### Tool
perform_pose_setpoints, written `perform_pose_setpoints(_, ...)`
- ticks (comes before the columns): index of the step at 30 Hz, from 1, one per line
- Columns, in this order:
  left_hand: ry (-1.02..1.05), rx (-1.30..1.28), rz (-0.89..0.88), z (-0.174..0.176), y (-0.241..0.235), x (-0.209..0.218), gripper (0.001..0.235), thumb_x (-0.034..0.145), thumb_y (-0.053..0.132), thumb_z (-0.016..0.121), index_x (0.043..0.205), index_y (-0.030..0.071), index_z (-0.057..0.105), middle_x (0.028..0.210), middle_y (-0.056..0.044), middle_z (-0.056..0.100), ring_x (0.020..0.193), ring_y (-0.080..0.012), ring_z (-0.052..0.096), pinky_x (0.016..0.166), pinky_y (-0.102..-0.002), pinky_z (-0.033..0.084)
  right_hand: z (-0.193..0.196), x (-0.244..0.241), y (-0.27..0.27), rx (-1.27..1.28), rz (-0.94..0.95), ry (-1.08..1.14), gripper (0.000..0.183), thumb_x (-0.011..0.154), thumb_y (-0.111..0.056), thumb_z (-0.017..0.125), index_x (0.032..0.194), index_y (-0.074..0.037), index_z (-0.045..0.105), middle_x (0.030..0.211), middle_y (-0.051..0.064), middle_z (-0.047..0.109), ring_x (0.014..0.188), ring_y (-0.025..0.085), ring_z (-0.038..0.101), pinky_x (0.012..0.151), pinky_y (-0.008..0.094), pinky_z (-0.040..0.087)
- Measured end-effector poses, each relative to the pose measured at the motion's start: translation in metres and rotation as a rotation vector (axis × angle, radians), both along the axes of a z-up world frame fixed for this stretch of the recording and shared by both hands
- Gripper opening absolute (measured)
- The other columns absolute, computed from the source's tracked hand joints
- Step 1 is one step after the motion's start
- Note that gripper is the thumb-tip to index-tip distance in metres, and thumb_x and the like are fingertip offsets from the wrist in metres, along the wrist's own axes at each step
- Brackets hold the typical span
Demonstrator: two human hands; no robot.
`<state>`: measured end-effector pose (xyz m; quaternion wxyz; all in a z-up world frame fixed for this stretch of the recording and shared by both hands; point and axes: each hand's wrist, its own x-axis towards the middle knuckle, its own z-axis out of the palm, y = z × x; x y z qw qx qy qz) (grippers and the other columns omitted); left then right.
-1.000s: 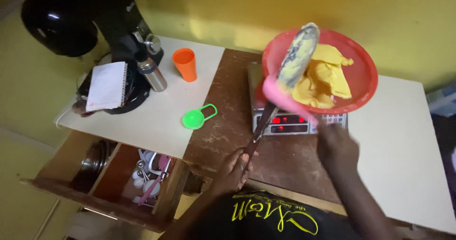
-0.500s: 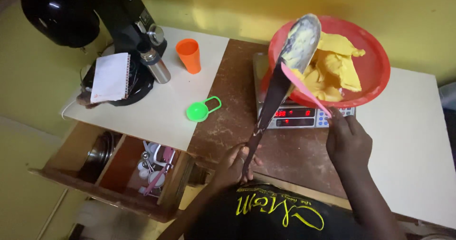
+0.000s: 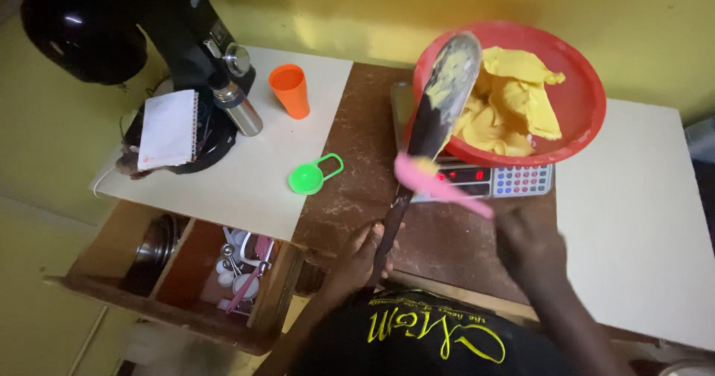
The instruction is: Scraping a yellow mixture from a red bowl into a silver mixing bowl using spatulas
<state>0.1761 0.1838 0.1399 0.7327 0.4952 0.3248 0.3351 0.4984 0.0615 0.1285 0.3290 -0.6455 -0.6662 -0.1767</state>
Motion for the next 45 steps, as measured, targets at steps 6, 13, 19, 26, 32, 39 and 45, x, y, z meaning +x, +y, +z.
perform_pose_setpoints(6,-0.019,-0.002,-0.081,0.011,-0.012,-0.004,0.058,0.119,0.047,0.044,0.12,-0.003,0.074,0.047,-0.016,0.061,0.034,-0.0215,0.058,0.037,-0.028,0.05,0.03,0.008,0.019,0.108,-0.26,-0.156,0.027,0.106,-0.002,0.073,0.129,-0.006,0.084,0.088,0.02,0.07,0.074,0.046,0.071,0.062,0.054,0.055)
perform_pose_setpoints(13,0.042,0.059,-0.13,-0.016,0.005,-0.006,0.034,0.107,0.022,0.064,0.134,0.014,0.046,0.077,-0.001,0.051,0.046,-0.0073,0.045,0.041,-0.025,0.037,-0.003,0.004,-0.002,-0.178,-0.255,-0.015,0.043,0.104,-0.012,0.061,0.146,-0.018,0.068,0.138,0.021,0.069,0.086,0.047,0.072,0.06,0.06,0.054)
perform_pose_setpoints(19,0.223,-0.096,-0.109,-0.018,-0.004,-0.015,0.039,0.113,0.036,0.056,0.149,0.02,0.056,0.089,-0.003,0.067,0.044,-0.0098,0.052,0.037,-0.025,0.043,-0.011,-0.034,-0.017,-0.24,-0.016,0.193,0.049,0.106,-0.012,0.064,0.155,-0.018,0.066,0.101,0.01,0.068,0.08,0.031,0.068,0.065,0.045,0.053)
perform_pose_setpoints(26,0.031,0.042,-0.221,-0.027,-0.012,-0.012,0.054,0.113,0.041,0.053,0.16,0.017,0.057,0.072,0.006,0.047,0.059,-0.0053,0.044,0.053,-0.023,0.038,0.008,-0.01,0.023,-0.097,0.082,-0.016,0.043,0.108,-0.008,0.067,0.151,-0.013,0.07,0.098,0.015,0.066,0.074,0.035,0.063,0.06,0.048,0.046)
perform_pose_setpoints(32,0.067,0.058,-0.299,-0.022,-0.005,-0.017,0.045,0.113,0.044,0.052,0.147,0.015,0.057,0.076,0.005,0.057,0.057,-0.0069,0.05,0.053,-0.023,0.042,0.026,-0.002,0.022,0.079,0.081,-0.054,0.033,0.11,-0.002,0.069,0.142,-0.008,0.076,0.088,0.009,0.058,0.07,0.029,0.056,0.061,0.044,0.042)
perform_pose_setpoints(39,0.066,-0.099,-0.317,0.0,-0.012,-0.026,0.052,0.105,0.065,0.053,0.131,0.02,0.062,0.073,0.0,0.055,0.056,-0.0067,0.041,0.051,-0.022,0.03,-0.008,0.006,0.028,-0.167,-0.243,-0.109,0.052,0.111,-0.02,0.062,0.162,-0.029,0.061,0.113,0.012,0.067,0.072,0.042,0.066,0.044,0.056,0.046)
perform_pose_setpoints(45,-0.12,0.09,-0.23,-0.034,0.005,-0.023,0.054,0.111,0.058,0.051,0.13,0.009,0.064,0.075,-0.004,0.067,0.045,-0.0113,0.05,0.04,-0.025,0.041,0.048,0.009,0.024,-0.149,-0.327,0.218,0.041,0.126,-0.028,0.04,0.142,-0.005,0.069,0.12,0.019,0.075,0.096,0.046,0.072,0.074,0.059,0.053)
